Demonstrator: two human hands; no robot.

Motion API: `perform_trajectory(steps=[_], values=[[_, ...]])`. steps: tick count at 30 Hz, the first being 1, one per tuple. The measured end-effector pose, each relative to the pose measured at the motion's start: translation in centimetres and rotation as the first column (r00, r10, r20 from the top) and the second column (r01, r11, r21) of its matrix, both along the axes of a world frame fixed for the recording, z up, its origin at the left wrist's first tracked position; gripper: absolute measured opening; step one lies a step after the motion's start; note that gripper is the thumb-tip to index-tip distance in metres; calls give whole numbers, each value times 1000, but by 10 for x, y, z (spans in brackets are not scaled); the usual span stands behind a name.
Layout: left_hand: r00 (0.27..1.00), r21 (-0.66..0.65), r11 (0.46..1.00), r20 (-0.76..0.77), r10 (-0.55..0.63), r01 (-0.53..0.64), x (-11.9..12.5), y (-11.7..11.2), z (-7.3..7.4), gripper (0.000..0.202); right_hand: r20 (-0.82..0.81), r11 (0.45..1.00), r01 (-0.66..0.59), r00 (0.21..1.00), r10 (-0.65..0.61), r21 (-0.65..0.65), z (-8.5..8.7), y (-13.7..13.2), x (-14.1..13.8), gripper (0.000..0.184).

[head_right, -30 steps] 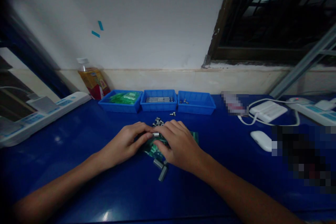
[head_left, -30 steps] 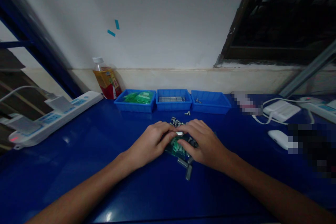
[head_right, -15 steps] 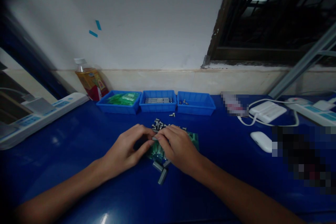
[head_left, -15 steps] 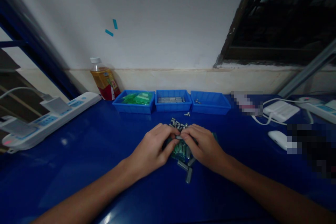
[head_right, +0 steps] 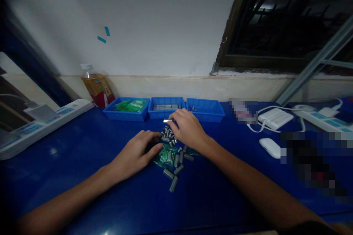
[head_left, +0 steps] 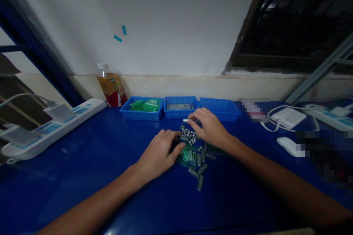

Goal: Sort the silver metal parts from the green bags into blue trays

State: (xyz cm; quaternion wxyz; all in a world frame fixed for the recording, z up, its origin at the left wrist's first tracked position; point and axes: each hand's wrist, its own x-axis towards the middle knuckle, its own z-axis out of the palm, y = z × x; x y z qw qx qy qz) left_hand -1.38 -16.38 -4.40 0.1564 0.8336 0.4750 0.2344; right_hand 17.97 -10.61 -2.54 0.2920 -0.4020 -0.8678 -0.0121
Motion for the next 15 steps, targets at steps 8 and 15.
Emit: perform_trajectory(steps=[8, 15], values=[[982, 44, 998, -185, -25, 34, -2, 0, -3, 18, 15, 969, 185, 983, -185, -161, 20, 83, -30, 19], [984, 31, 999, -180, -8, 14, -5, 12, -5, 20, -12, 948, 290, 956, -294, -128, 16, 81, -37, 31]])
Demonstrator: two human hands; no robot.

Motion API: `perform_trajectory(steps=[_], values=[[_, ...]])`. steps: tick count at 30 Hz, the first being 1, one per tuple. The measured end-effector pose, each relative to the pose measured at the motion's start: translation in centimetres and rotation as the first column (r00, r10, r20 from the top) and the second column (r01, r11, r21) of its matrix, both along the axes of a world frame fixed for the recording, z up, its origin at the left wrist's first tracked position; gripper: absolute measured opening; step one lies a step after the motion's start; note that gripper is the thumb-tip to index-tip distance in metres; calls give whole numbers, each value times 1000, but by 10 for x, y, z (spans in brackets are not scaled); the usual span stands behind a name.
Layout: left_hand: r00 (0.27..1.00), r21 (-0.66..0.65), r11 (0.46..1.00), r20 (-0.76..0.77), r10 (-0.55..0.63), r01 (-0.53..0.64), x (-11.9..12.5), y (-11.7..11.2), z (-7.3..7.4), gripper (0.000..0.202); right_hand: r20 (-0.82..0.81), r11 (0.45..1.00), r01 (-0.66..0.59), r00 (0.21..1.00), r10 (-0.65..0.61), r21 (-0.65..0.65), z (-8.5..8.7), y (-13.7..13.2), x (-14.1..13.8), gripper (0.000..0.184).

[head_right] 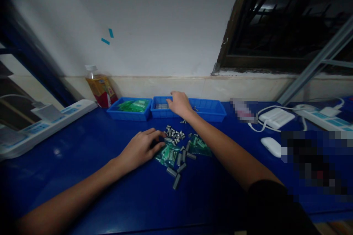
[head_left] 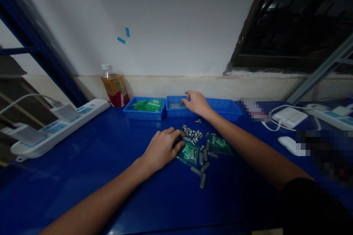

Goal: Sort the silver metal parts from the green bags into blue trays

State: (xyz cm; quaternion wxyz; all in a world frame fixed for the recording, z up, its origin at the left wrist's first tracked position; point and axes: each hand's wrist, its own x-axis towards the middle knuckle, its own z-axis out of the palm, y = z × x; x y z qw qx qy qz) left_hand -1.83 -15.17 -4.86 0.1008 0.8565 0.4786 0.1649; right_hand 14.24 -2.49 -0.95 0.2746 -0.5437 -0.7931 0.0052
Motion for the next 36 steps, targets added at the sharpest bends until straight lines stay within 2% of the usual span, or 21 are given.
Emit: perform_trajectory(steps=[2, 4, 7, 10, 13, 16, 20, 23, 25, 28, 30, 32, 34, 36], values=[[1000, 0, 1000, 9, -1, 1, 0, 1, -1, 15, -12, 991, -82, 996, 83, 103, -6, -25, 4, 33], [1000, 18, 1000, 12, 15, -15, 2, 2, -2, 12, -34, 956, -207, 975, 219, 207, -16, -57, 12, 26], [1000, 34, 999, 9, 28, -28, 6, 1, -4, 16, -1, 928, -328, 943, 333, 176, -34, -98, 27, 20], [1000, 34, 999, -11, 16, -16, 9, 2, -5, 19, 27, 931, -353, 936, 352, 92, -46, -113, 35, 20], [1000, 50, 999, -2, 19, -19, 9, 3, -4, 21, 6, 921, -384, 923, 385, 65, -47, -110, 33, 23], [991, -18, 1000, 136, 11, -8, 6, 3, 0, 25, -29, 895, -436, 897, 440, 96, -44, -108, 30, 27], [942, -101, 995, 334, 41, -8, 4, 2, 5, 32, -60, 852, -494, 858, 510, 175, -38, -115, 29, 19], [915, -104, 994, 399, 68, -28, 4, 3, 8, 37, -22, 823, -527, 839, 543, 212, -35, -116, 30, 15], [910, -128, 992, 408, 73, -22, 3, 4, 8, 38, -1, 822, -520, 845, 535, 235, -32, -107, 30, 15], [949, -176, 984, 315, 19, 39, -1, 3, 10, 39, -20, 871, -415, 900, 435, 264, -25, -76, 29, 16], [984, -164, 980, 156, -83, 109, -5, 1, 11, 46, -34, 923, -280, 954, 299, 265, -19, -51, 26, 18], [988, -131, 979, 8, -157, 157, -8, -1, 12, 51, -22, 947, -151, 986, 164, 283, -14, -34, 23, 28], [985, -124, 979, -45, -169, 162, -10, -4, 13, 46, -8, 945, -95, 995, 102, 313, -11, -33, 22, 43], [988, -140, 980, -34, -150, 144, -10, -5, 14, 39, 1, 934, -130, 990, 138, 333, -12, -50, 23, 47]])
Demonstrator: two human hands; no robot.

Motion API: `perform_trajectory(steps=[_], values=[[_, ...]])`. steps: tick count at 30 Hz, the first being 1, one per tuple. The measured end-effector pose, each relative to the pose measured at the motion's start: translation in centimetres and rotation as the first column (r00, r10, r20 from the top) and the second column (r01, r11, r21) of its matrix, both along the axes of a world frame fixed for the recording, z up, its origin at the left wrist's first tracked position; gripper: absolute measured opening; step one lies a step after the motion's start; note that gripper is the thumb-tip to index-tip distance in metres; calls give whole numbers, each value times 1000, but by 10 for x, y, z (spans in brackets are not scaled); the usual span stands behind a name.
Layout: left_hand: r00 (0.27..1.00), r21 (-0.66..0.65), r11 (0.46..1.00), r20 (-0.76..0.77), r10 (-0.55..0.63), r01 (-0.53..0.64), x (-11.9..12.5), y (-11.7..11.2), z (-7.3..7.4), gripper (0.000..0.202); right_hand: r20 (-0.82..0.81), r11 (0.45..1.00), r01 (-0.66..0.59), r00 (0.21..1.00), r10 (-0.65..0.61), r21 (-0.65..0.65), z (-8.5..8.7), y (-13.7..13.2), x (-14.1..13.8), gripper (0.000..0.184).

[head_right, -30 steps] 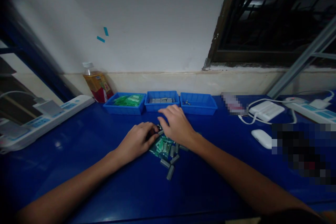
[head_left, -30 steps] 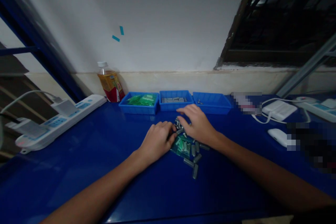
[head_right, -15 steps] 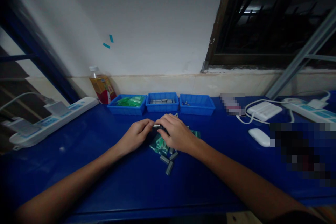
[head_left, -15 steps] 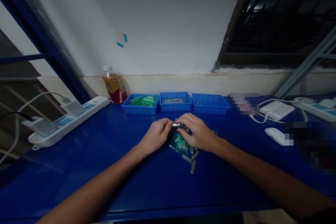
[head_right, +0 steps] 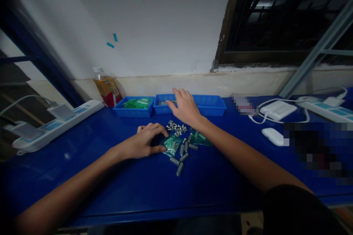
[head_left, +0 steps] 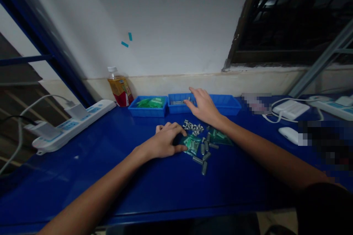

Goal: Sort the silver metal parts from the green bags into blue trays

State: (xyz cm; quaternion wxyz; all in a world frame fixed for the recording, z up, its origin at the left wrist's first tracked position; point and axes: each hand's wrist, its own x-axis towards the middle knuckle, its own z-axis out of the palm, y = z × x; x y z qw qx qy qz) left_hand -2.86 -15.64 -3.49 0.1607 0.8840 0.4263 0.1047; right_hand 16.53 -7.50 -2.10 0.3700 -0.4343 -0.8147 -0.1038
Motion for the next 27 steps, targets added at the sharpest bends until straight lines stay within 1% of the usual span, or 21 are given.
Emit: perform_trajectory(steps=[2, 3, 5, 7, 9, 12, 14, 16, 18, 20, 22, 24, 25, 26, 27], values=[[1000, -34, 999, 30, 2, -1, 0, 1, -1, 35, 1, 997, -76, 997, 76, 5, -4, -28, 3, 40], [998, -48, 999, 58, -10, 13, 0, 2, -2, 36, 0, 995, -100, 995, 100, 2, -7, -43, 6, 36], [991, -56, 998, 129, -33, 41, 1, 5, -6, 47, -1, 991, -125, 992, 125, -37, -13, -67, 9, 25], [983, -45, 999, 181, -8, 17, 2, 7, -10, 57, 1, 983, -141, 990, 142, -121, -17, -81, 10, 20], [981, -43, 998, 187, 45, -38, 3, 7, -14, 61, 8, 965, -128, 991, 134, -229, -19, -86, 6, 19], [987, -45, 993, 116, 113, -109, 5, 6, -15, 57, 70, 930, -69, 992, 101, -362, -19, -86, -1, 22], [986, -4, 986, 28, 167, -167, 7, 4, -14, 51, 155, 911, -33, 982, 106, -411, -18, -87, -3, 27], [973, 41, 974, -61, 224, -221, 7, 2, -13, 44, 262, 895, -4, 956, 135, -447, -18, -89, -2, 34], [964, 52, 970, -114, 242, -237, 7, 2, -13, 41, 344, 877, 16, 923, 172, -480, -18, -90, -1, 40], [968, 57, 975, -122, 221, -215, 7, 2, -13, 37, 370, 861, 25, 909, 192, -509, -19, -90, 0, 45], [979, 101, 980, -87, 182, -173, 6, 4, -14, 31, 339, 850, 25, 923, 184, -527, -20, -87, 0, 49], [989, 193, 970, 6, 151, -149, 4, 6, -14, 27, 238, 841, -9, 957, 163, -541, -22, -84, -1, 56], [989, 250, 958, 73, 130, -144, 4, 7, -14, 26, 152, 835, -43, 977, 150, -548, -23, -81, -1, 56], [985, 308, 941, 142, 98, -138, 3, 8, -13, 26, 47, 825, -87, 990, 136, -558, -24, -79, -1, 51], [978, 363, 923, 202, 58, -129, 3, 8, -12, 25, -68, 809, -138, 990, 120, -571, -24, -76, -1, 42]])
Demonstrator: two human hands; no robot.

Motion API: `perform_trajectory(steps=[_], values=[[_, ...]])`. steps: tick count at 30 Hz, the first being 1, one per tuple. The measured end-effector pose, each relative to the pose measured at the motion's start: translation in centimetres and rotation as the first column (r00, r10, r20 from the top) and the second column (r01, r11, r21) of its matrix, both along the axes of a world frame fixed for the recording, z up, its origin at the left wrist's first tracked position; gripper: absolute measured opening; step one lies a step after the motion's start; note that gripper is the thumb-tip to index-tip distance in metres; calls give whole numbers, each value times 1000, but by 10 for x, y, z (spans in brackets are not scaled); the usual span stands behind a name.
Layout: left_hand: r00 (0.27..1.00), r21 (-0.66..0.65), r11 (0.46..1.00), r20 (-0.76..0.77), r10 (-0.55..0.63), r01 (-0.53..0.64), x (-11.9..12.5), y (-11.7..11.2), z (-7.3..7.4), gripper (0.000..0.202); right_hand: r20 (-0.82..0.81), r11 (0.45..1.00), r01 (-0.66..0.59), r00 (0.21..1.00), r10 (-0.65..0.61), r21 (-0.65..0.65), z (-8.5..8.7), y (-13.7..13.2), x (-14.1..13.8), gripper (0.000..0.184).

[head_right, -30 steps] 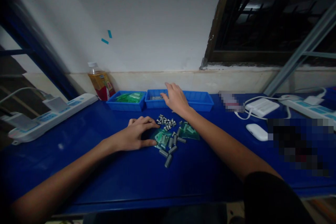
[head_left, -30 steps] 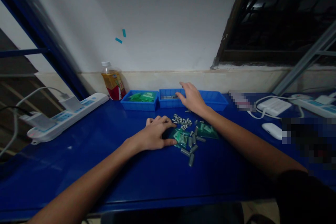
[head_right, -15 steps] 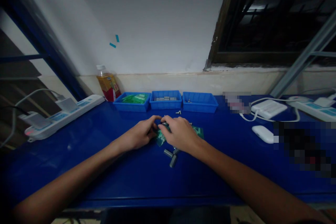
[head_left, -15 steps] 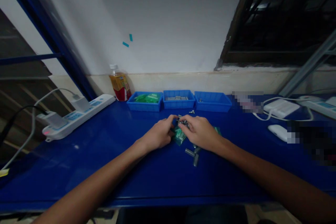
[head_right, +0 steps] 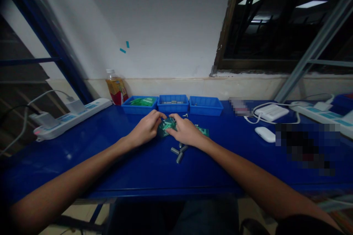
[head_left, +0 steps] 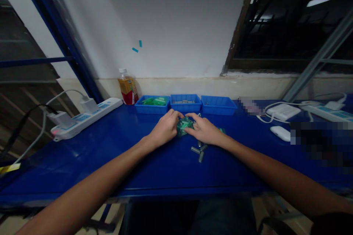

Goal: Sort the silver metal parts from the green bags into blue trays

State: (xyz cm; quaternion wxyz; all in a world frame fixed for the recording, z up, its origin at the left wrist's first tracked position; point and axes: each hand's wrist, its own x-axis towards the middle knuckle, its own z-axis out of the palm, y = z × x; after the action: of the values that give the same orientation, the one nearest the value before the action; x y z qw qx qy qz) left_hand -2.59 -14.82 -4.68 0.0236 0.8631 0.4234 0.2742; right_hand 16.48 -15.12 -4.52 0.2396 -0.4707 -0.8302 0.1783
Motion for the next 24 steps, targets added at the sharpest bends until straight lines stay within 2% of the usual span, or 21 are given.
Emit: perform_trajectory(steps=[3, 5, 7, 9, 10, 12, 14, 16, 19, 21, 24], values=[[992, 129, 988, 80, -101, 90, 1, -1, 2, 24, -282, 990, -16, 959, -25, -141, -1, 8, 2, 13], [982, 161, 979, 125, -142, 121, 4, -3, 2, 22, -387, 980, -45, 921, -34, -193, -1, 12, 3, 7], [960, 135, 984, 240, -144, 114, 8, -4, 0, 20, -451, 986, -17, 891, -60, -165, -1, 13, 4, 8], [902, 25, 996, 422, -92, 90, 12, -4, -2, 25, -495, 997, 50, 866, -74, -62, -1, 12, 4, 9], [851, -59, 995, 524, -38, 80, 13, -2, -3, 27, -504, 997, 81, 861, -62, 16, -1, 10, 4, 10], [730, -222, 972, 676, 94, 80, 16, 1, -5, 31, -466, 971, 119, 885, -9, 208, -1, 6, 3, 11], [657, -324, 939, 734, 174, 114, 17, 4, -7, 35, -353, 910, 109, 934, 43, 400, -2, 3, 4, 9], [663, -364, 917, 729, 169, 166, 17, 7, -7, 39, -212, 841, 54, 975, 73, 538, -5, 1, 4, 7], [712, -351, 919, 690, 126, 178, 10, 11, 0, 40, -68, 785, -43, 992, 108, 618, -7, 0, 2, 6], [741, -304, 949, 656, 144, 84, -3, 19, 11, 38, -33, 788, -97, 989, 147, 608, -8, 0, 1, 6], [758, -171, 967, 602, 253, -187, -37, 41, 35, 33, -42, 821, -131, 982, 185, 556, -8, 0, -1, 16]])
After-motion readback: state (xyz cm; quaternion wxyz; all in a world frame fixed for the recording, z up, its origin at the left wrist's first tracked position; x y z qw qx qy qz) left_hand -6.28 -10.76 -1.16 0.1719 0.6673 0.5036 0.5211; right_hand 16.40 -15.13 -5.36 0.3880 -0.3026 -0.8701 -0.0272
